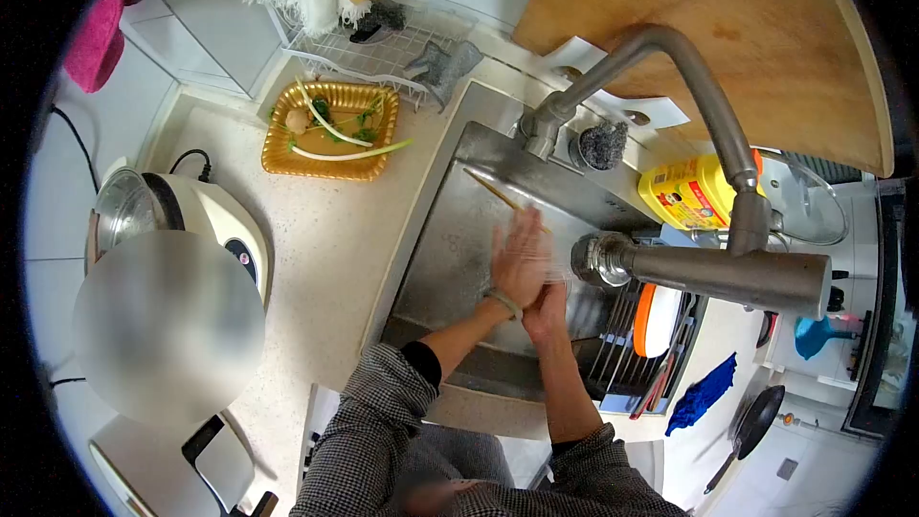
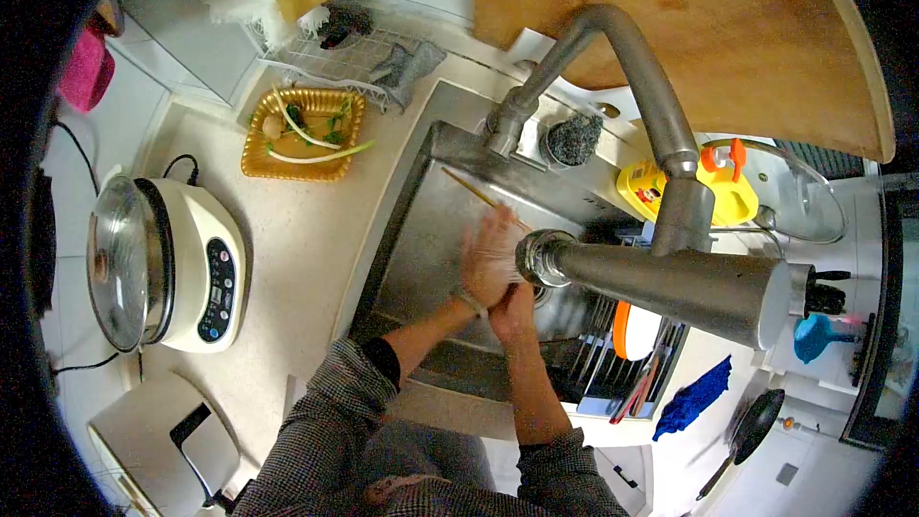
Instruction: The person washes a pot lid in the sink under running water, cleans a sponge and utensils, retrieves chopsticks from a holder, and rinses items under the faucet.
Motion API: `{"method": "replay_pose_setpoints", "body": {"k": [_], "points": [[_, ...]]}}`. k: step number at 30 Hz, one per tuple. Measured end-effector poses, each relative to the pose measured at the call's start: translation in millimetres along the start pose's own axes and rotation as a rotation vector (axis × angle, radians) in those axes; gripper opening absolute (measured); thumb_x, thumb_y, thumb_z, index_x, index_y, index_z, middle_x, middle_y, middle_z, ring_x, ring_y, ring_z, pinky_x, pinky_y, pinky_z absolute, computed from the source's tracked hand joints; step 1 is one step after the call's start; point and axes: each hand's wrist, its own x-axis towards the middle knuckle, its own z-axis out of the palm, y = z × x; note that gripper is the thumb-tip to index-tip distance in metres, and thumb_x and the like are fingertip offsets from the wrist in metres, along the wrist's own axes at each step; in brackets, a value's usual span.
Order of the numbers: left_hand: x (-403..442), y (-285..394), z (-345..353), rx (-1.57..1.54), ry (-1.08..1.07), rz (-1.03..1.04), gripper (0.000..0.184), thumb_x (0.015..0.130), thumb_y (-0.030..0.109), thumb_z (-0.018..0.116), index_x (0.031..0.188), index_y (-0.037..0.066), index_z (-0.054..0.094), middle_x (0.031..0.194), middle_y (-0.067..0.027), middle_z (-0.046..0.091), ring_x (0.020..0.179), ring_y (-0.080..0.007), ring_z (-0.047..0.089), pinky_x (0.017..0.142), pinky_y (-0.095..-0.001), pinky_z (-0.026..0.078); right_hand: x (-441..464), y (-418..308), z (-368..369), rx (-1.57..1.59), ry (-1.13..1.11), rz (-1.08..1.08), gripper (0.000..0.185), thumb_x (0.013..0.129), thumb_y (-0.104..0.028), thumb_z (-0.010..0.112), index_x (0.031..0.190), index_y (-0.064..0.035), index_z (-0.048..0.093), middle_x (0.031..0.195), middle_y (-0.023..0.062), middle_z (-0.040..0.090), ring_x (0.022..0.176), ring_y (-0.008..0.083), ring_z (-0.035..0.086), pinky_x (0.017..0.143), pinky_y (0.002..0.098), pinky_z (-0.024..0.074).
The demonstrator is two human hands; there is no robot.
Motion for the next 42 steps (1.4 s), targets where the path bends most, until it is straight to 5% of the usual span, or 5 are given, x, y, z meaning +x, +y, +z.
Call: {"method": "replay_pose_setpoints", "body": {"k": [8, 29, 31, 33, 42], "points": [[-9, -31, -17, 0.074, 0.016, -0.365, 0.056, 0.093, 0.034, 0.028, 0.134, -0.004, 0.025, 0.138, -0.0236, 0.028, 0.13, -0.0315, 0.026, 0.107, -0.0459, 0.014, 4, 14, 3, -0.201, -0.031, -0.047, 0.042, 0.092, -0.029, 0.043, 0.129, -0.0096, 0.041, 0.127, 0.0062, 0.048, 0.114, 0.0212, 0.047, 0.099, 0.0371, 0.0323], [-31, 30, -52, -2.218, -0.441, -0.757, 0.037, 0.091, 0.031, 0.037, 0.115, 0.006, 0.05, 0.113, -0.0093, 0.056, 0.103, -0.0239, 0.055, 0.09, -0.0408, 0.043, -57, -88, 9, -0.863, 0.085, -0.417, 0.045, 0.09, -0.04, 0.05, 0.115, -0.0024, 0.054, 0.112, 0.0088, 0.054, 0.105, 0.0156, 0.047, 0.092, 0.0316, 0.035], [-29, 30, -46, -2.155, -0.419, -0.667, 0.037, 0.09, 0.028, 0.038, 0.116, 0.003, 0.048, 0.111, -0.0119, 0.055, 0.102, -0.0266, 0.054, 0.087, -0.0437, 0.045, -59, -90, -16, -0.816, 0.068, -0.464, 0.037, 0.084, -0.023, 0.057, 0.116, -0.0057, 0.053, 0.112, 0.0075, 0.055, 0.097, 0.0163, 0.054, 0.088, 0.0343, 0.0397], [-22, 17, -28, -2.095, -0.411, -0.579, 0.038, 0.089, 0.024, 0.039, 0.117, 0.001, 0.047, 0.11, -0.0146, 0.054, 0.102, -0.0294, 0.053, 0.085, -0.0467, 0.046, -69, -81, -37, -2.362, 0.268, -0.281, 0.037, 0.08, -0.014, 0.058, 0.117, -0.0095, 0.053, 0.118, 0.0135, 0.051, 0.1, 0.0246, 0.056, 0.085, 0.0374, 0.0429], [70, 2, -64, -0.976, -0.425, -0.283, 0.037, 0.085, 0.016, 0.058, 0.12, 0.007, 0.051, 0.1, -0.0069, 0.059, 0.091, -0.0175, 0.057, 0.077, -0.0303, 0.048, -164, -157, -72, -1.339, 0.139, -0.591, 0.024, 0.078, -0.001, 0.054, 0.102, -0.003, 0.059, 0.1, 0.015, 0.056, 0.087, 0.0277, 0.057, 0.075, 0.034, 0.0466]]}}
